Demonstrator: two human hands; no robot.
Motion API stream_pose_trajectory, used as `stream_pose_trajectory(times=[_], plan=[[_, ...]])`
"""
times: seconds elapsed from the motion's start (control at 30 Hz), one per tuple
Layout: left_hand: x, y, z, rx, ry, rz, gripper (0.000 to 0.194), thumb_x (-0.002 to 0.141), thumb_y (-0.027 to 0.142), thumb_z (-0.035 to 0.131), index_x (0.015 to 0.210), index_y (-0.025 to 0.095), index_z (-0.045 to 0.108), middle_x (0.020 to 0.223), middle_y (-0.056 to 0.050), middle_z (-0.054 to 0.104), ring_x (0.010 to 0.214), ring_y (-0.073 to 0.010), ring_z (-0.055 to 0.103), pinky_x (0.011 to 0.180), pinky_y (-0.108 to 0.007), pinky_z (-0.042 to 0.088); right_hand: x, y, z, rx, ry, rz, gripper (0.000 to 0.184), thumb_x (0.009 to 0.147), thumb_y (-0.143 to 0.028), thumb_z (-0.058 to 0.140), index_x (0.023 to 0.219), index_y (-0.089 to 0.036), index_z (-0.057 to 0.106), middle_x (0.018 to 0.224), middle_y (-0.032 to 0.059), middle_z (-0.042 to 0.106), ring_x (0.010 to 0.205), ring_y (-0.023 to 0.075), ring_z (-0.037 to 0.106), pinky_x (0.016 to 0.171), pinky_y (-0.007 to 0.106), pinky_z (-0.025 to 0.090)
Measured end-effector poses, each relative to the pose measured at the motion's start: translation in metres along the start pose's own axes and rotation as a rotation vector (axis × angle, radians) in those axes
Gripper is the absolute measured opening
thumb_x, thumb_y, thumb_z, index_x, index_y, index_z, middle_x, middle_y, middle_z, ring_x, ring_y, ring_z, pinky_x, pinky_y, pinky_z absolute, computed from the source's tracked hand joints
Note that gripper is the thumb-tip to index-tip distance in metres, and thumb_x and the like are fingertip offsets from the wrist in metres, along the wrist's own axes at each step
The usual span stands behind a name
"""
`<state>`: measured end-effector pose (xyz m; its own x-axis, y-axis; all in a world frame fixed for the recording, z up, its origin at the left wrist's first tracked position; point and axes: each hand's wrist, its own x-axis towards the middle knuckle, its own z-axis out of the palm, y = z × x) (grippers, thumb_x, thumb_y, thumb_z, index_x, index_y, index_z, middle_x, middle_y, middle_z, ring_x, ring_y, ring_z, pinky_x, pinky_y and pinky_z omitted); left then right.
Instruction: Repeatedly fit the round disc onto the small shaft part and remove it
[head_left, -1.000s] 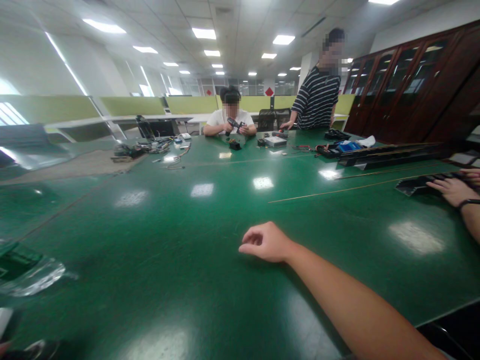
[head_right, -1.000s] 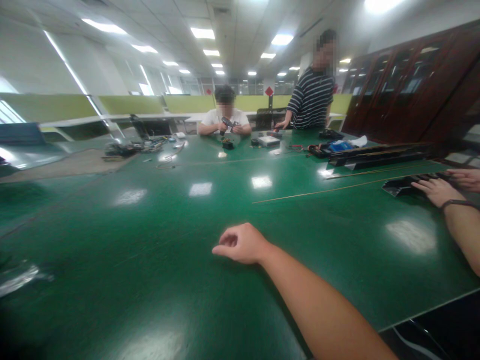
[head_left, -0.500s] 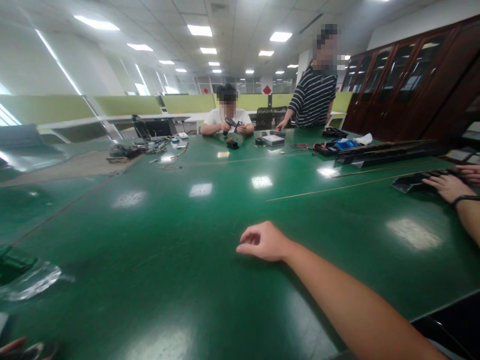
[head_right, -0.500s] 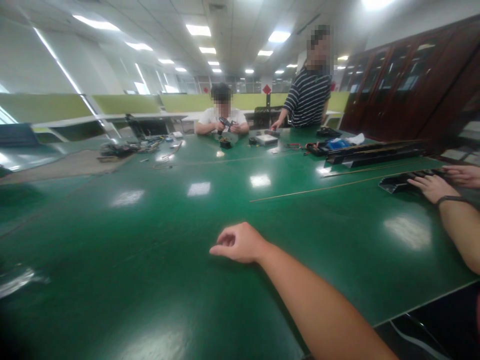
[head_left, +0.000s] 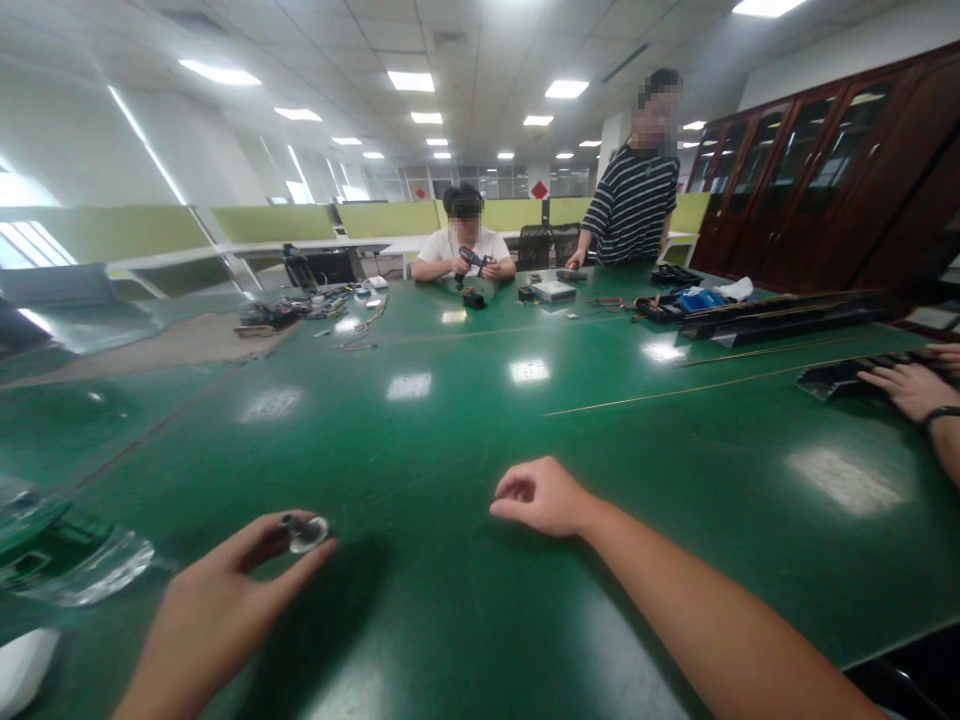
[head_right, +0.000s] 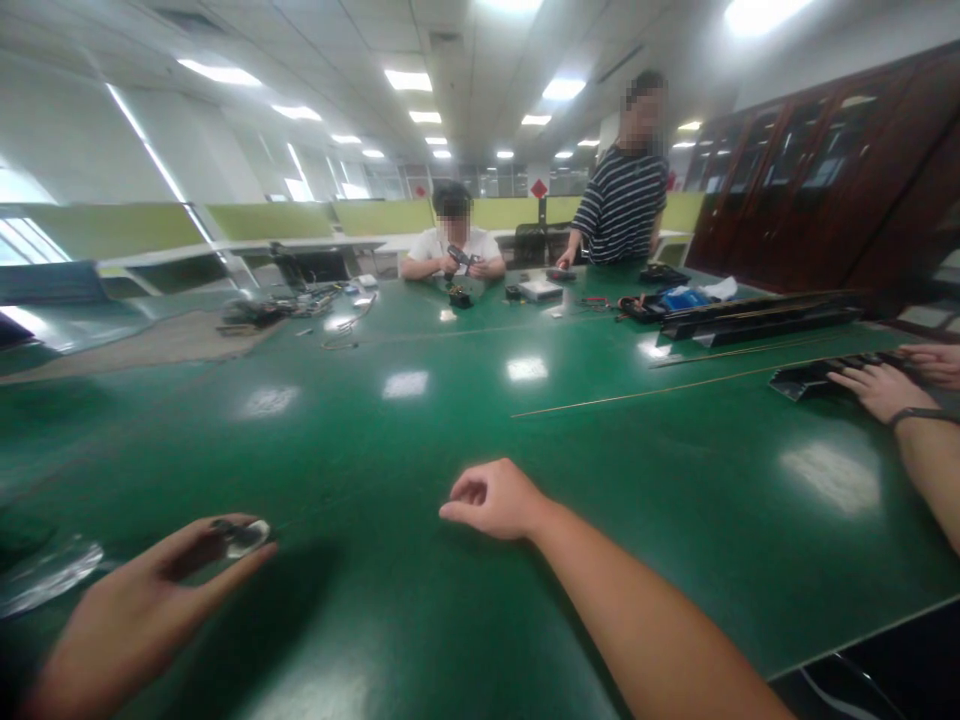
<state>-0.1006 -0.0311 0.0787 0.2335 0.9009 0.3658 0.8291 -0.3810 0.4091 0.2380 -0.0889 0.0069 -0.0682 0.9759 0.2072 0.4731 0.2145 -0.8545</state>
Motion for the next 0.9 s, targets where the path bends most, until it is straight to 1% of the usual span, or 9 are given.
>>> stream_pose_trajectory(times=[0.1, 0.2, 0.3, 0.4, 0.5, 0.57, 0.67, 0.77, 0.9], plan=[[0.022, 0.030, 0.028, -0.200, -0.195, 0.051, 0.040, 0.072, 0.052, 0.070, 0.100, 0.022, 0.068, 0.093, -0.003, 0.074, 0.085, -0.0227, 0.070, 0.081, -0.033, 0.056, 0.002, 0.004, 0.003, 0.027, 0.026, 0.006, 0.026, 0.079, -0.040, 0.073, 0.084, -0.015, 0.075, 0.074, 0.0044, 0.072, 0.063, 0.0130, 0.061, 0.059, 0.022, 0.046], [0.036, 0.067, 0.060, -0.328, -0.333, 0.118, 0.030, 0.074, 0.041, 0.068, 0.096, 0.021, 0.066, 0.092, -0.003, 0.073, 0.085, -0.0216, 0.069, 0.081, -0.032, 0.055, 0.005, 0.007, 0.007, 0.018, 0.078, 0.038, 0.024, 0.079, -0.038, 0.072, 0.081, -0.014, 0.074, 0.069, 0.0035, 0.070, 0.059, 0.0122, 0.058, 0.056, 0.022, 0.043], [0.040, 0.092, 0.089, -0.423, -0.406, 0.148, 0.022, 0.075, 0.034, 0.066, 0.091, 0.019, 0.064, 0.088, -0.003, 0.072, 0.080, -0.0206, 0.068, 0.075, -0.031, 0.053, 0.007, 0.008, 0.008, -0.027, 0.091, 0.039, 0.023, 0.079, -0.037, 0.072, 0.076, -0.014, 0.072, 0.066, 0.0021, 0.068, 0.056, 0.0115, 0.056, 0.054, 0.022, 0.041], [0.039, 0.099, 0.109, -0.491, -0.437, 0.154, 0.017, 0.075, 0.028, 0.065, 0.090, 0.019, 0.062, 0.085, -0.003, 0.071, 0.076, -0.0189, 0.067, 0.071, -0.029, 0.051, 0.005, 0.006, 0.005, -0.002, 0.074, 0.028, 0.020, 0.078, -0.034, 0.072, 0.076, -0.014, 0.072, 0.065, 0.0018, 0.067, 0.056, 0.0111, 0.055, 0.054, 0.021, 0.041], [0.033, 0.093, 0.116, -0.505, -0.429, 0.172, 0.015, 0.077, 0.027, 0.065, 0.089, 0.020, 0.062, 0.084, 0.000, 0.069, 0.075, -0.0169, 0.065, 0.070, -0.027, 0.049, 0.001, 0.003, 0.004, 0.043, 0.086, 0.032, 0.017, 0.078, -0.030, 0.071, 0.081, -0.014, 0.072, 0.067, 0.0018, 0.066, 0.057, 0.0111, 0.056, 0.056, 0.021, 0.043], [0.027, 0.086, 0.114, -0.501, -0.404, 0.200, 0.015, 0.077, 0.027, 0.066, 0.090, 0.020, 0.063, 0.085, 0.001, 0.069, 0.077, -0.0159, 0.064, 0.072, -0.026, 0.048, -0.004, -0.001, 0.008, 0.054, 0.060, 0.044, 0.014, 0.076, -0.027, 0.072, 0.081, -0.015, 0.070, 0.066, 0.0006, 0.065, 0.056, 0.0106, 0.055, 0.056, 0.021, 0.043], [0.018, 0.078, 0.108, -0.513, -0.371, 0.211, 0.016, 0.077, 0.028, 0.068, 0.091, 0.022, 0.064, 0.087, 0.002, 0.068, 0.080, -0.0150, 0.064, 0.073, -0.025, 0.048, -0.014, -0.009, 0.017, 0.133, 0.132, 0.107, 0.016, 0.078, -0.029, 0.071, 0.075, -0.014, 0.066, 0.062, -0.0003, 0.061, 0.055, 0.0097, 0.052, 0.052, 0.020, 0.040], [0.013, 0.073, 0.105, -0.515, -0.359, 0.192, 0.016, 0.077, 0.028, 0.068, 0.091, 0.022, 0.064, 0.088, 0.002, 0.068, 0.082, -0.0149, 0.063, 0.075, -0.025, 0.048, -0.023, -0.017, 0.023, 0.191, 0.063, 0.110, 0.020, 0.077, -0.032, 0.073, 0.071, -0.014, 0.065, 0.059, -0.0007, 0.061, 0.051, 0.0088, 0.050, 0.049, 0.019, 0.037], [0.012, 0.069, 0.108, -0.492, -0.359, 0.192, 0.016, 0.077, 0.025, 0.067, 0.093, 0.023, 0.064, 0.091, 0.002, 0.068, 0.085, -0.0153, 0.064, 0.077, -0.025, 0.048, -0.025, -0.023, 0.019, 0.179, 0.151, 0.115, 0.021, 0.077, -0.032, 0.074, 0.068, -0.015, 0.065, 0.057, 0.0002, 0.061, 0.050, 0.0092, 0.052, 0.048, 0.019, 0.037]])
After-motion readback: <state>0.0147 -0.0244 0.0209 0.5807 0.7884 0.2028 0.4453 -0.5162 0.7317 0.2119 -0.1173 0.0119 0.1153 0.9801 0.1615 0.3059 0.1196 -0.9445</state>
